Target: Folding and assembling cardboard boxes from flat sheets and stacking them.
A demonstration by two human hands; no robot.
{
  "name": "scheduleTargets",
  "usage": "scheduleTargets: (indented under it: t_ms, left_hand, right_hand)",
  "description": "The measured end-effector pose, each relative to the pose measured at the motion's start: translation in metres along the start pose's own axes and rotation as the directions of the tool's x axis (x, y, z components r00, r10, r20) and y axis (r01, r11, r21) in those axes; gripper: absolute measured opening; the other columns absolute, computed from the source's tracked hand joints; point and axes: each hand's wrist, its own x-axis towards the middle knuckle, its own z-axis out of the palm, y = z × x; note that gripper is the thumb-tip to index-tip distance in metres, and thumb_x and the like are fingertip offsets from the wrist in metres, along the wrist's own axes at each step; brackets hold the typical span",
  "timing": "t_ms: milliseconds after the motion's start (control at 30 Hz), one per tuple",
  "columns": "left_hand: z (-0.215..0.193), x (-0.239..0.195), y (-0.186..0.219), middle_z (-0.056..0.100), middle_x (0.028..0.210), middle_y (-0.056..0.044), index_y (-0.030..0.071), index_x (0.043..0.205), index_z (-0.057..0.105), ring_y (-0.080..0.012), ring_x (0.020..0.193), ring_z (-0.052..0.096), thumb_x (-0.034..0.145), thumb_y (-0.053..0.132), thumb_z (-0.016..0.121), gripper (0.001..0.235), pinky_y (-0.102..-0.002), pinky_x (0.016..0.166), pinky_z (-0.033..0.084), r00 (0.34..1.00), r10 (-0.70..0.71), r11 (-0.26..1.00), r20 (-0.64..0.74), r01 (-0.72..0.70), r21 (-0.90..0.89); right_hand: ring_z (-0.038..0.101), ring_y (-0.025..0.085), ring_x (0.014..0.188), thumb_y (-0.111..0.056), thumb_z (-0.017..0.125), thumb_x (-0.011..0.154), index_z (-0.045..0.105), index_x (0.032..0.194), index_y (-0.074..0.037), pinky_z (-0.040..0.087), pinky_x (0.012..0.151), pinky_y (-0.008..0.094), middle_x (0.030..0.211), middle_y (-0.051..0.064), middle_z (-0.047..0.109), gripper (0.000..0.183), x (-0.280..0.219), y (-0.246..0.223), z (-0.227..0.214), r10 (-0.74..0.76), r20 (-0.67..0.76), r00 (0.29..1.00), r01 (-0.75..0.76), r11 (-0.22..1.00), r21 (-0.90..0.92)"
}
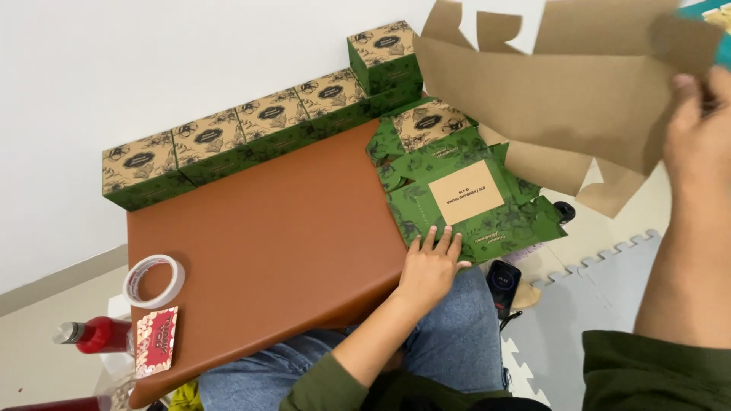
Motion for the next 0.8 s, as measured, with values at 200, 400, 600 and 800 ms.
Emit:
scheduleTargets:
  t_ms: [200,400,600,800]
  left_hand:
    - [0.004,0.013,0.006,0.06,0.139,-0.022,0.001,0.139,0.056,-0.0471,0.13,0.054,0.096,0.042,0.055,0.06,-0.055,0.097,0.045,0.999,0.038,0.999,-0.038,-0.039,-0.021]
    - [0.082,-0.014,-0.006,0.067,0.125,-0.014,0.011,0.128,0.066,-0.0364,0.128,0.056,0.097,0.023,0.05,0.036,-0.07,0.111,0.028,0.992,0.093,0.996,-0.08,-0.093,0.006]
    - [0.027,-0.007,0.003,0.059,0.137,-0.026,0.005,0.128,0.067,-0.0462,0.14,0.042,0.089,0.024,0.063,0.044,-0.063,0.116,0.027,0.98,0.067,0.996,-0.186,-0.077,-0.047]
    - [-0.022,0.008,0.013,0.049,0.145,-0.027,0.005,0.154,0.04,-0.0488,0.145,0.031,0.095,0.021,0.061,0.065,-0.06,0.116,0.023,0.986,0.019,0.99,0.166,0.005,-0.138]
  right_hand:
    - [0.06,0.009,0.064,-0.005,0.066,0.098,0.083,0.095,-0.015,0.043,0.046,0.021,0.081,0.0,0.078,0.019,-0.036,-0.173,-0.001,-0.573,0.084,0.815,0.575,0.818,-0.002]
    - [0.072,0.023,0.1,-0.023,0.062,0.097,0.073,0.101,-0.017,0.059,0.09,0.036,0.099,0.004,0.072,0.014,-0.115,-0.206,0.037,-0.634,0.194,0.749,0.574,0.767,0.287]
    - [0.053,0.045,0.131,-0.001,0.048,0.088,0.054,0.145,-0.024,0.042,0.105,0.067,0.14,0.017,0.06,0.063,-0.14,-0.15,0.06,-0.326,0.687,0.649,0.262,0.944,0.2]
    - [0.042,0.037,0.142,0.007,0.034,0.095,0.049,0.153,-0.026,0.031,0.118,0.059,0.15,0.016,0.052,0.069,-0.113,-0.115,0.067,-0.113,0.638,0.762,0.03,0.99,0.14]
